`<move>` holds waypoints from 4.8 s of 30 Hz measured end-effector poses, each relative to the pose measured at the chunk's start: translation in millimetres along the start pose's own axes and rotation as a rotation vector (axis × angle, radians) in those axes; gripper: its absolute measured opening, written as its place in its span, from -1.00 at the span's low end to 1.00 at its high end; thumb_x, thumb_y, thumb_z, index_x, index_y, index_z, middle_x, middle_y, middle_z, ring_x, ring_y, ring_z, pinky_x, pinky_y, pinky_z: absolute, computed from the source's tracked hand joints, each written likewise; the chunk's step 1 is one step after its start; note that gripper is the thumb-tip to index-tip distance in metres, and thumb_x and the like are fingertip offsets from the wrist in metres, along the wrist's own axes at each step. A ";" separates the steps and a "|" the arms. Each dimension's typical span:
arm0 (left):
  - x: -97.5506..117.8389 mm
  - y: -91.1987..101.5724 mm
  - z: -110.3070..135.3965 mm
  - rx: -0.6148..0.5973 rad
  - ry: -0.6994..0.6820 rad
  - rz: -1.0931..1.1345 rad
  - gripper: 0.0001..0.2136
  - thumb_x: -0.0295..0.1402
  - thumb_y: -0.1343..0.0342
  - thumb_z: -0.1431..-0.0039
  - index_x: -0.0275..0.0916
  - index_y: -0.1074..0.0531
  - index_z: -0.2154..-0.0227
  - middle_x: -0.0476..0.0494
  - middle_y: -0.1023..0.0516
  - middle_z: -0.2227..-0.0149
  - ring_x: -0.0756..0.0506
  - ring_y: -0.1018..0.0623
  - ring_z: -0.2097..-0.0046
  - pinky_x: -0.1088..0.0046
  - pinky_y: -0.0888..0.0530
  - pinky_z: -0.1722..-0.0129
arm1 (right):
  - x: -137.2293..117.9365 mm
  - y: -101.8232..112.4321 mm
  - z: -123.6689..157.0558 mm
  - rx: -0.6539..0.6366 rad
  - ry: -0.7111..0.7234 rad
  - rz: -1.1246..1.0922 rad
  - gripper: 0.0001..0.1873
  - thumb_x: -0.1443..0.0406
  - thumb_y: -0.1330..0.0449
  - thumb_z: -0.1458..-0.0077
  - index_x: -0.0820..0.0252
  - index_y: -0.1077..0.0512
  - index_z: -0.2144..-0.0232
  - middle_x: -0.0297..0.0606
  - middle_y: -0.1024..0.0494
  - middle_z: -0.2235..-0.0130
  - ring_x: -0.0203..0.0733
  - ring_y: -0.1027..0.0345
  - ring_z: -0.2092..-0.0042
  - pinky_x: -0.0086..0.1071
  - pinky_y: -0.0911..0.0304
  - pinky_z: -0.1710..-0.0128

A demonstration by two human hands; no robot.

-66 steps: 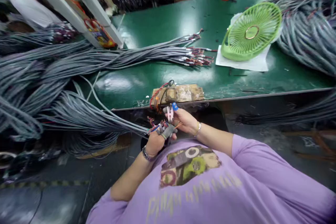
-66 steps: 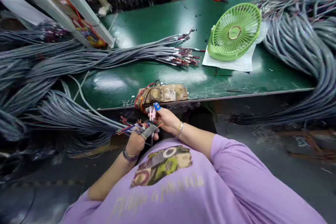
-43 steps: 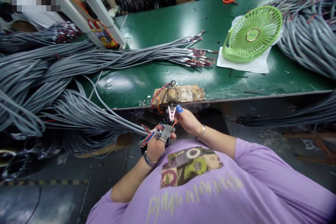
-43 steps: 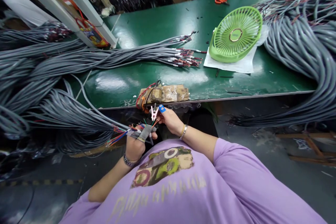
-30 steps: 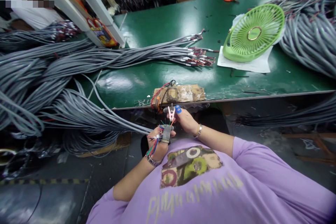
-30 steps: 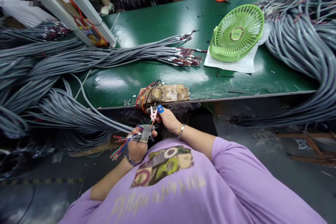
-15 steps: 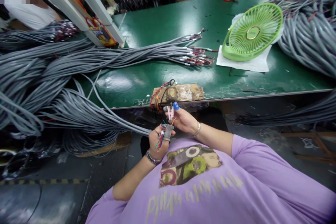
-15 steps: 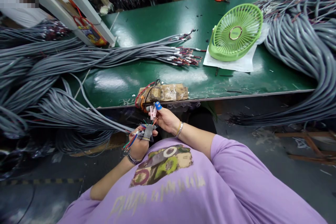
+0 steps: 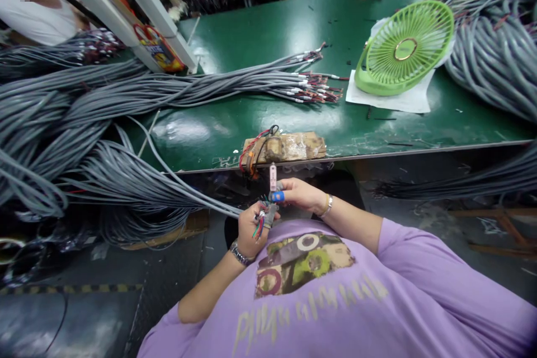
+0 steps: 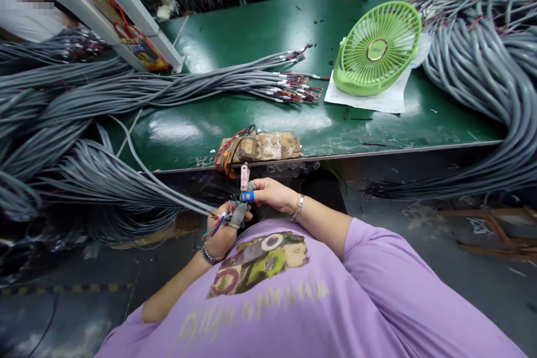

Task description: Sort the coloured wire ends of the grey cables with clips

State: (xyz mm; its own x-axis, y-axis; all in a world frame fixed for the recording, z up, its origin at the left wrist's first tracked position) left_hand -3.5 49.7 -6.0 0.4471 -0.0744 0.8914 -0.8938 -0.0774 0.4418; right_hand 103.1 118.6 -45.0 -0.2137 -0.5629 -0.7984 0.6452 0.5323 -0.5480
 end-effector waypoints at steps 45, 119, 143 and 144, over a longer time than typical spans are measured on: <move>-5.9 -9.3 -13.9 -0.054 0.231 0.288 -0.70 -0.14 -0.17 -0.11 -0.28 -0.53 0.55 -0.13 -0.57 0.54 -0.06 -0.54 0.46 0.46 -0.46 0.42 | -5.7 -4.1 -24.5 0.175 0.062 -0.406 -0.53 -0.06 -0.23 -0.01 0.28 -0.48 0.46 -0.30 -0.43 0.51 -0.35 -0.22 0.48 -0.46 -0.17 0.46; -24.0 1.7 10.5 -0.036 0.205 0.519 -0.68 -0.35 -0.27 0.04 -0.27 -0.55 0.16 -0.21 -0.60 0.19 -0.18 -0.54 0.11 0.38 -0.46 0.21 | 1.5 -16.2 36.0 0.020 0.201 0.275 -0.70 0.21 -0.38 0.12 0.21 -0.51 0.29 -0.33 -0.49 0.39 -0.32 -0.29 0.38 -0.41 -0.23 0.34; 3.4 62.1 66.3 0.288 -0.059 0.601 -0.46 0.17 -0.22 0.19 -0.28 -0.61 0.40 -0.07 -0.39 0.75 0.05 -0.26 0.72 0.54 -0.11 0.75 | -4.9 12.7 54.0 0.245 0.204 -0.179 -0.77 0.18 -0.25 0.02 0.09 -0.29 0.33 -0.34 -0.56 0.27 -0.37 -0.28 0.53 -0.47 -0.22 0.57; 1.5 64.4 68.9 0.233 -0.029 0.565 -0.37 0.25 -0.16 0.22 -0.29 -0.61 0.41 -0.10 -0.40 0.74 0.05 -0.25 0.73 0.52 -0.08 0.76 | -7.4 14.0 54.4 0.254 0.197 -0.209 -0.77 0.17 -0.24 0.00 0.08 -0.27 0.34 -0.34 -0.55 0.28 -0.37 -0.27 0.53 -0.48 -0.23 0.57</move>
State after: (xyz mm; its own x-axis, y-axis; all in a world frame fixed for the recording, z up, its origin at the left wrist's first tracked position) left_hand -57.9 -23.9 16.8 -0.0901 -0.1936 0.9769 -0.9630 -0.2330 -0.1350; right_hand 153.5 95.8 -33.3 -0.4812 -0.4973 -0.7219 0.7287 0.2309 -0.6447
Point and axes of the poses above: each hand's wrist, its own z-axis away from the middle knuckle, its own y-axis out of the back of the hand, x = y × z, the point moved 7 cm from there along -z, towards the middle knuckle
